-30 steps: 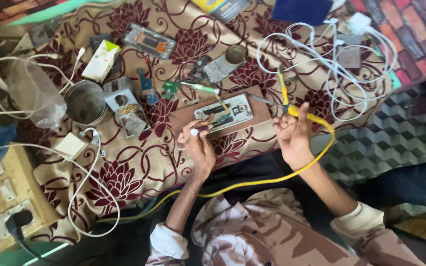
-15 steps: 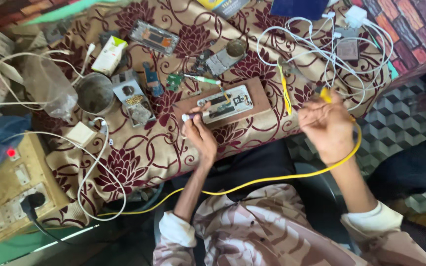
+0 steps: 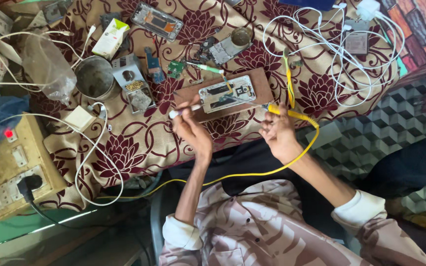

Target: The person uses a hot air gun and a small tool to work on a disassembled mobile phone circuit board placed on a wooden board. They repeatedly apply heat to specific areas of the board while manipulating components with the tool.

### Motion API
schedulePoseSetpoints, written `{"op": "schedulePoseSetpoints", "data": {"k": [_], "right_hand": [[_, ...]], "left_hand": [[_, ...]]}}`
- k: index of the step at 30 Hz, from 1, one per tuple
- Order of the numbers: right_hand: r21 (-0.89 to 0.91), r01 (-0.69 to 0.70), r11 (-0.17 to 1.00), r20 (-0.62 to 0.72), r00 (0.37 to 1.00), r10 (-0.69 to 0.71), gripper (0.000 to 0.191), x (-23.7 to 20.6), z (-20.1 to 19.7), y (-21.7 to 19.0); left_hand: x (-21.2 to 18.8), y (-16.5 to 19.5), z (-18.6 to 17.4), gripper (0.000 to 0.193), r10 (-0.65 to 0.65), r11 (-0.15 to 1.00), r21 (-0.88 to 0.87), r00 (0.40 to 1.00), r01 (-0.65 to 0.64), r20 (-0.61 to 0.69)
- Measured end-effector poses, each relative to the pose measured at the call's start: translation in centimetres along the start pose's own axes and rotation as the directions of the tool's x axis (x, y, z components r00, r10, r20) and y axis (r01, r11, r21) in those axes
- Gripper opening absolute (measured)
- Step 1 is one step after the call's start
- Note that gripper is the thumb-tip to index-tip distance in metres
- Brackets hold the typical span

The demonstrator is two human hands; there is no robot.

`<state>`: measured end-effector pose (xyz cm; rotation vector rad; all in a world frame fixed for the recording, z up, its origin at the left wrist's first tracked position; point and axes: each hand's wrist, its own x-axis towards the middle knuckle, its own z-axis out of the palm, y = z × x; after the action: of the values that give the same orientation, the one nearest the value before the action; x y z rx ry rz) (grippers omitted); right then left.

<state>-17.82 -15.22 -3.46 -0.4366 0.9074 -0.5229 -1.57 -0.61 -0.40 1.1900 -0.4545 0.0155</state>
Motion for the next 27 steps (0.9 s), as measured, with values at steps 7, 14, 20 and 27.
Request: {"op": "schedulePoseSetpoints", "data": {"k": [7,14,20,27], "right_hand": [[0.02,0.311,0.95,0.079,0.947,-0.312,0.036,0.6,-0.5,-1.5],[-0.047,0.183,0.982,-0.054,0.981,-0.186,0.031,0.6,0.5,0.1],[0.022,0.331,0.943,-0.081,0.941,-0.329,0.041,0.4,1.5,-1.3],[0.054,0.707,0.705,-0.113,0.706,-0.699,0.031,1.3,2.1,-0.6]], "left_hand": [[-0.7,-0.2,2.1,0.025,-0.001,0.96,0.276,0.984,-0.049,0.179],[-2.0,0.3,3.2,0.023,0.169,0.722,0.68,0.986,-0.129,0.007],[-1.0,-1.7,1.0,0.016,0.266,0.761,0.552,0.94,-0.341,0.214],[-0.1,-2.7,1.0,0.015,0.331,0.767,0.505,0.918,-0.396,0.217]]}}
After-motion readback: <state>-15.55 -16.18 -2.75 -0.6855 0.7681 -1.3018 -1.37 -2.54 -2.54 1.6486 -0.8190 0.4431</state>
